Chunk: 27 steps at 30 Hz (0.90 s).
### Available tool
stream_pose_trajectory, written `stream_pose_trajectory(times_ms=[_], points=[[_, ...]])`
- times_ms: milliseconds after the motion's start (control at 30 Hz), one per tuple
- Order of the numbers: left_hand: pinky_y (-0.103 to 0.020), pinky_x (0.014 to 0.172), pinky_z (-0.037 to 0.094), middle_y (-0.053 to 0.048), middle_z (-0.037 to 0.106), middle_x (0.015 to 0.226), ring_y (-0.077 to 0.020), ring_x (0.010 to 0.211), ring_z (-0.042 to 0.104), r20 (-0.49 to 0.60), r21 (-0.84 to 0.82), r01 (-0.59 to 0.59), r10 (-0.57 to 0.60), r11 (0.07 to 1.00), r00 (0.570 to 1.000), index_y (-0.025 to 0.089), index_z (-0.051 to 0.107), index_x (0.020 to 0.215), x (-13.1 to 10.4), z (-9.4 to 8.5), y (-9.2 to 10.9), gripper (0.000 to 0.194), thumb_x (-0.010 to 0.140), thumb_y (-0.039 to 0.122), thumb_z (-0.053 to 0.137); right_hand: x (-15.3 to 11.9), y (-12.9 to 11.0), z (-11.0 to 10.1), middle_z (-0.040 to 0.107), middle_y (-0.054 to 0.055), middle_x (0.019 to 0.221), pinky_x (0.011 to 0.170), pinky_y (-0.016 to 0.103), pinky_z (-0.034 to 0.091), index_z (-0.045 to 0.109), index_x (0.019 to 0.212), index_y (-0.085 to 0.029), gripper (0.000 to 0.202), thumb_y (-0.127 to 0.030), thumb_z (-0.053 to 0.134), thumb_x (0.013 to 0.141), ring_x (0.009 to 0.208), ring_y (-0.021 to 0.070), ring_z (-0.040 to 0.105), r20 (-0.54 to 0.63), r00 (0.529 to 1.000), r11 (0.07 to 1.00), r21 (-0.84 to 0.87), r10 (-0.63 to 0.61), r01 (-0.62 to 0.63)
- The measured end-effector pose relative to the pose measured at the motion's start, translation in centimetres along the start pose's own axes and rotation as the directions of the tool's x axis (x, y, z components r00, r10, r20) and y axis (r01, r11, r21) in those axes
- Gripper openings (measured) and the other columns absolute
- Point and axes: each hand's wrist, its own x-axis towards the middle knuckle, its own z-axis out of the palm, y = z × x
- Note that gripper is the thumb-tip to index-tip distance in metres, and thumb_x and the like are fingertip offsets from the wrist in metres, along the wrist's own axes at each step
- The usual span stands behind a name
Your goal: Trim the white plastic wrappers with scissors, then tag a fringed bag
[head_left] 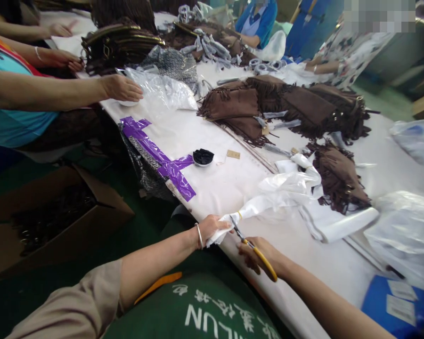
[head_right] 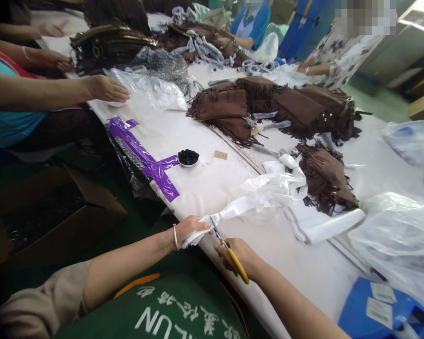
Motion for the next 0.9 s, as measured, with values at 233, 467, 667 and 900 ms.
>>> stream_pose_trajectory(times_ms=[233,467,667,900], points=[[-0.023,0.041,0.019,0.003,0.045,0.046,-0.0062,0.039,0.033,0.030,-0.069,0.035,-0.033,0.997,0.999,0.007,0.065,0.076,0.6,-0.2,-1.1,0.036,0.067,0.042,0.068,1.1,0.9,0.3,0.054,0.000,0.050,0.034,0.021,0.038,0.056,0.070,-0.016,0.025,-0.035,0.042,0.078,0.039,0.0127,0.052,0.006,0.999,0.995,0.095,0.043,-0.043],[-0.023,0.041,0.019,0.003,0.044,0.046,-0.0062,0.040,0.033,0.038,-0.057,0.030,-0.028,0.998,0.999,0.007,0.064,0.074,0.6,-0.5,-1.0,0.038,0.066,0.044,0.068,0.8,0.4,0.5,0.058,0.001,0.051,0.036,0.022,0.038,0.057,0.070,-0.017,0.023,-0.031,0.040,0.077,0.039,0.0132,0.053,-0.041,0.999,1.000,-0.008,0.019,-0.019],[-0.023,0.040,0.018,0.004,0.043,0.045,-0.0062,0.038,0.033,0.056,-0.055,0.055,-0.052,0.997,0.997,0.008,0.063,0.073,0.3,-0.9,-1.6,0.041,0.064,0.047,0.069,1.1,-0.6,0.5,0.060,0.004,0.053,0.039,0.024,0.038,0.057,0.069,-0.017,0.024,-0.030,0.039,0.078,0.041,0.0150,0.054,0.014,0.998,0.995,-0.083,0.058,-0.057],[-0.023,0.040,0.020,0.002,0.045,0.045,-0.0070,0.038,0.034,0.079,-0.053,0.081,-0.076,0.995,0.994,0.008,0.065,0.075,0.8,-2.2,-1.7,0.037,0.067,0.044,0.067,1.6,-0.7,1.3,0.061,0.005,0.052,0.046,0.024,0.037,0.057,0.064,-0.017,0.025,-0.028,0.042,0.079,0.043,0.0139,0.055,-0.128,0.992,0.958,-0.285,-0.005,-0.032]])
